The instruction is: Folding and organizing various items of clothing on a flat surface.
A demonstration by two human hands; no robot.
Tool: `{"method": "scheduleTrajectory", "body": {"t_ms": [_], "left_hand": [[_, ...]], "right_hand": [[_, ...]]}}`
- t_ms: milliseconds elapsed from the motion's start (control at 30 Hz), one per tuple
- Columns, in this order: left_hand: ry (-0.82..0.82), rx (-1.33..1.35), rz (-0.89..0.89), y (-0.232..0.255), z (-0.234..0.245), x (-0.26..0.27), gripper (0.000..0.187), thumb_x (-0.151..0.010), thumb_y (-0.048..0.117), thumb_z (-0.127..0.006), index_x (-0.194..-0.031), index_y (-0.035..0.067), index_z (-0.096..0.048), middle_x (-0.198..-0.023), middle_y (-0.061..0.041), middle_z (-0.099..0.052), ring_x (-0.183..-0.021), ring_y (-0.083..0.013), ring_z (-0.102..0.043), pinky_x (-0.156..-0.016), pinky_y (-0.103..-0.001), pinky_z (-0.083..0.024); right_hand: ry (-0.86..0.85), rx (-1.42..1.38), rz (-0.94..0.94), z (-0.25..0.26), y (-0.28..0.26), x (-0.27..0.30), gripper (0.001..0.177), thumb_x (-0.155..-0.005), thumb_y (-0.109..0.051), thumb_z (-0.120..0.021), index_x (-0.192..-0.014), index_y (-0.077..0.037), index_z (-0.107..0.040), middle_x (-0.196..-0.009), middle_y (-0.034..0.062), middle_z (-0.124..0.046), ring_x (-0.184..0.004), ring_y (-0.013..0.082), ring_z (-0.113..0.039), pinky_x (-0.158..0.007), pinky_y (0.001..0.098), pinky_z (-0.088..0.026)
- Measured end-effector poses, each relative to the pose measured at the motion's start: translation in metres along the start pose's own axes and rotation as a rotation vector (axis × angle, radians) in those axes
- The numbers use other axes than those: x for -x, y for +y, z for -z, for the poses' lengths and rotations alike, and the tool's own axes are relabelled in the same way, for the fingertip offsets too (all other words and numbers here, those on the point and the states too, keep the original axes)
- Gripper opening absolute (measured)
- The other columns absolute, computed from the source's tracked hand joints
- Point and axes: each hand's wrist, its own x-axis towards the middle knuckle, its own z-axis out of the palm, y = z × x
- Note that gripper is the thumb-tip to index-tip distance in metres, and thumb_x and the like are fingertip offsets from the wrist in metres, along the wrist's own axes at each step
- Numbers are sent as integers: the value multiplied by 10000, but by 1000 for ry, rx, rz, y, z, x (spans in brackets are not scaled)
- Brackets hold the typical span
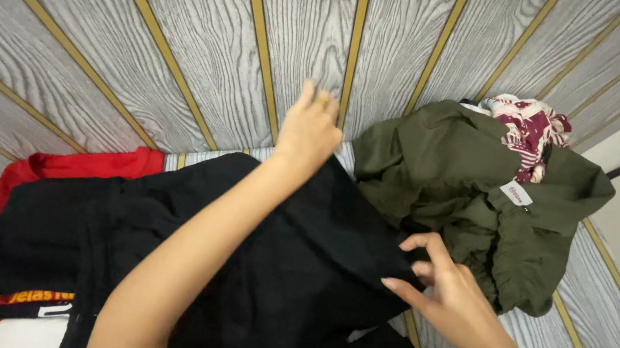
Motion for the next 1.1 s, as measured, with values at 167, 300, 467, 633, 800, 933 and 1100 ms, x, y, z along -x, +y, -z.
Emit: {"method": "scheduleTrajectory", "body": {"t_ms": [167,300,467,633,800,933,1100], "left_hand": [[42,50,110,-15,13,4,209,-890,200,-612,-956,123,-794,-1252,-117,-657,-1190,-294,-584,-1131,-535,-269],[27,108,187,-9,27,3,219,-870,175,-638,-1056,80,-702,-1012,-98,-684,-1016,-275,-642,-1003,-472,-393],[102,253,272,5,11,0,246,-836,161,-647,-1067,81,-622,-904,-114,-722,-863,-307,-714,-768,-444,-522],[76,447,385,21,-18,-8,264,-896,104,-605,-1153,52,-582,-876,-171,-728,-809,-384,-744,-620,-498,-579],[69,604,543,38,-23,-12,186,-972,110,-562,-1152,66,-544,-998,-179,-723,-805,-446,-723,-650,-556,-570],[155,595,536,44,-37,-6,315,-864,81,-569,-1177,68,-542,-1049,-190,-705,-780,-450,-717,-618,-553,-567],[53,763,544,42,-38,4,197,-1005,177,-559,-1159,57,-535,-1081,-198,-685,-848,-454,-700,-708,-564,-557]], "right_hand": [[236,212,376,-4,41,0,476,-761,-402,-813,-1117,-110,-692,-786,71,-760,-646,238,-651,-711,377,-470],[278,360,323,4,21,16,360,-803,-436,-783,-963,-115,-761,-744,64,-735,-691,247,-645,-795,368,-417],[255,417,443,4,20,19,300,-785,-403,-759,-867,-114,-757,-760,68,-724,-753,251,-658,-754,377,-411],[242,486,406,1,27,11,259,-821,-358,-720,-878,-106,-739,-746,62,-732,-803,265,-682,-762,393,-482],[451,343,374,0,24,6,275,-840,-346,-729,-844,-71,-702,-779,91,-701,-803,317,-672,-711,435,-530],[606,360,550,-4,28,2,228,-840,-303,-715,-850,-80,-671,-850,83,-679,-827,347,-653,-700,454,-524],[507,416,390,-6,25,2,264,-840,-326,-730,-843,-74,-654,-813,86,-668,-771,328,-668,-666,450,-531]]}}
